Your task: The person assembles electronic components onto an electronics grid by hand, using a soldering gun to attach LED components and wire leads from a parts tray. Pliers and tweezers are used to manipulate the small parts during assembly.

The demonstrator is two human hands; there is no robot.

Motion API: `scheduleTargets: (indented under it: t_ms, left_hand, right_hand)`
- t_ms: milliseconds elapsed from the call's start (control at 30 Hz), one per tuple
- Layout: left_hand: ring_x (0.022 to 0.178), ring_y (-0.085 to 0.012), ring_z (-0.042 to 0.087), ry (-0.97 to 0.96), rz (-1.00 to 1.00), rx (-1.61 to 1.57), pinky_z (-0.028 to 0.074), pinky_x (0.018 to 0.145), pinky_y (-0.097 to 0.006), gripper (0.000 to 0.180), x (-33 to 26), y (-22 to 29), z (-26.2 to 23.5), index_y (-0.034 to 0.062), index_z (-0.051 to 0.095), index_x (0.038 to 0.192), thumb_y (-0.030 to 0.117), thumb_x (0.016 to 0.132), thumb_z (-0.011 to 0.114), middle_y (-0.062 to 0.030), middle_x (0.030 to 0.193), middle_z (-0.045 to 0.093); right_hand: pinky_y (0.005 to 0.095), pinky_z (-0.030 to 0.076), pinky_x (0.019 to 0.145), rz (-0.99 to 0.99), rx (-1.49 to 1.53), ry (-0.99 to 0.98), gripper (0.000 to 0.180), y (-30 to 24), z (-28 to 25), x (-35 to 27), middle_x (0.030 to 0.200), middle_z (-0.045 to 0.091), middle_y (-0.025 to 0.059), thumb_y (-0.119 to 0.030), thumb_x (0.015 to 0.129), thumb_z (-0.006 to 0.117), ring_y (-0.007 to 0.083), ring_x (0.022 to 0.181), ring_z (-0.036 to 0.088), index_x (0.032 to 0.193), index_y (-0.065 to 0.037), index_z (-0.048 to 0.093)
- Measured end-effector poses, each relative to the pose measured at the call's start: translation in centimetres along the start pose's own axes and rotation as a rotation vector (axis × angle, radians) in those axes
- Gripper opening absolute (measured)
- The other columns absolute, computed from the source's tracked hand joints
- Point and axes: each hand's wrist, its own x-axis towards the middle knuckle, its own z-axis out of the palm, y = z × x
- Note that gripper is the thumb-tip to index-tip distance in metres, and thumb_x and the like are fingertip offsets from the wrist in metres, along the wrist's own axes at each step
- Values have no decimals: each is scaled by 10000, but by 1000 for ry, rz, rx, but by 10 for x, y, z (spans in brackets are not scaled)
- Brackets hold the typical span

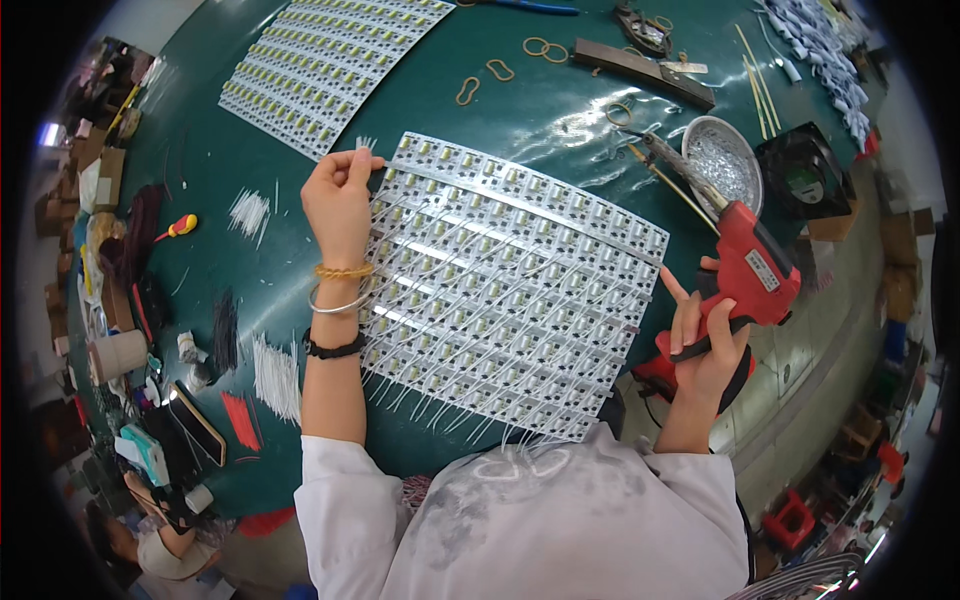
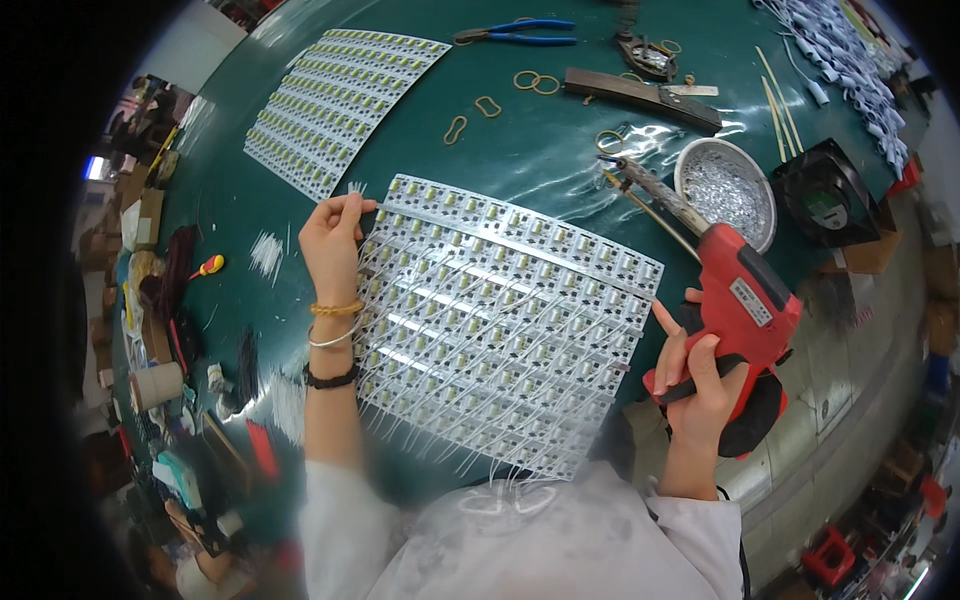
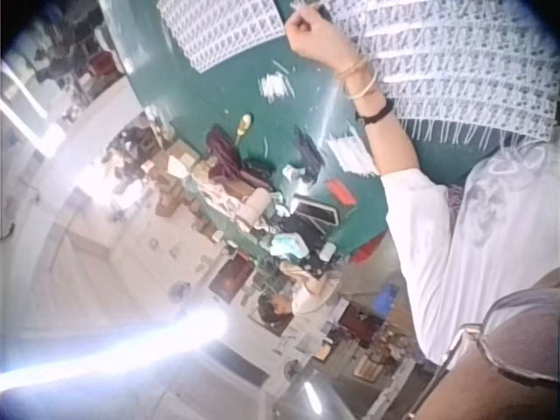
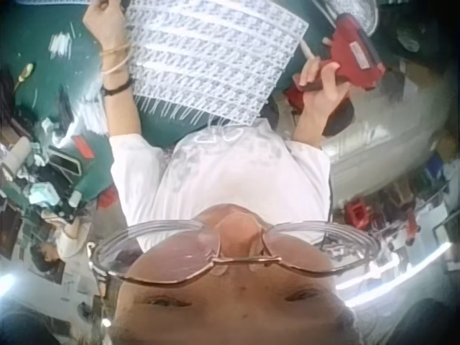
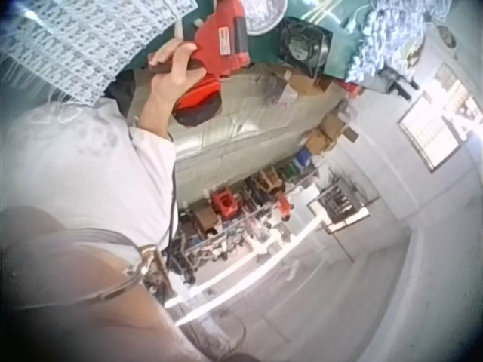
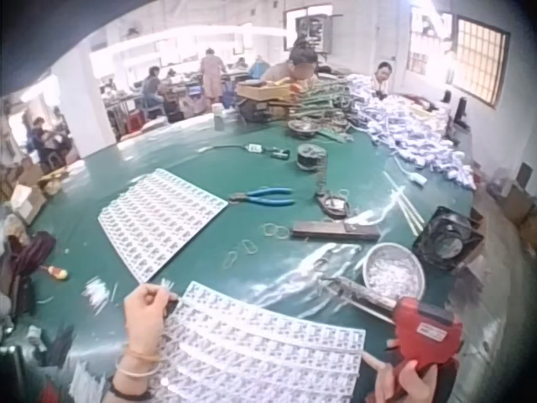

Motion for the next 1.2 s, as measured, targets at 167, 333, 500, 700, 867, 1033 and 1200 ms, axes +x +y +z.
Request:
scheduleTargets:
  t_ms: [167, 333, 500, 700, 867, 1033, 1200]
  left_hand:
    - [478, -9, 406, 9, -5, 3, 301, 428, -180, 172, -2, 5, 3, -24, 620, 781, 135, 842, 594, -33, 706, 660]
    - [526, -18, 426, -10, -54, 93, 340, 482, -168, 165, -2, 8, 2, -20, 619, 812, 141, 847, 599, -40, 753, 663]
    - [526, -21, 434, -24, -34, 125, 355, 489, -169, 164, -1, 4, 2, -17, 618, 813, 143, 847, 601, -40, 748, 661]
    - [532, -30, 446, -17, -18, 122, 367, 498, -174, 161, -1, 3, 2, -18, 618, 816, 140, 845, 601, -41, 746, 659]
    - [538, -32, 450, -11, -14, 122, 369, 502, -177, 159, -2, 5, 3, -16, 624, 817, 139, 844, 600, -42, 754, 660]
    - [558, -31, 455, -7, 42, 119, 367, 511, -173, 169, -1, 2, 4, -20, 627, 837, 145, 849, 597, -48, 791, 665]
    - [546, -23, 452, -27, 70, 70, 343, 483, -185, 171, -1, 1, -1, -20, 629, 804, 145, 841, 608, -16, 728, 646]
  right_hand:
    - [493, 342, 979, 7, 3, -3, 487, 0, -4, 0, 477, 381, 6, -321, 913, 473, 103, 361, 384, 1156, 91, 381]
    - [492, 341, 982, -5, 1, -22, 487, 2, -5, 1, 477, 374, 2, -319, 923, 454, 104, 363, 388, 1167, 94, 370]
    - [490, 336, 986, -2, 2, -17, 477, 3, -4, 0, 480, 377, 1, -310, 925, 450, 104, 368, 392, 1173, 89, 369]
    - [489, 334, 988, 1, 12, -14, 463, 4, -4, -1, 485, 383, 3, -300, 925, 449, 105, 372, 398, 1175, 83, 371]
    - [481, 338, 986, 10, 18, -2, 451, 1, -4, -2, 489, 388, 5, -291, 925, 449, 108, 377, 405, 1172, 79, 377]
    - [474, 328, 996, -10, 1, 14, 421, 0, -2, -2, 489, 389, 8, -259, 922, 459, 110, 382, 412, 1166, 75, 384]
    - [476, 317, 1003, -17, 42, 10, 414, 3, -2, -1, 483, 405, 16, -241, 918, 469, 121, 382, 421, 1158, 88, 399]
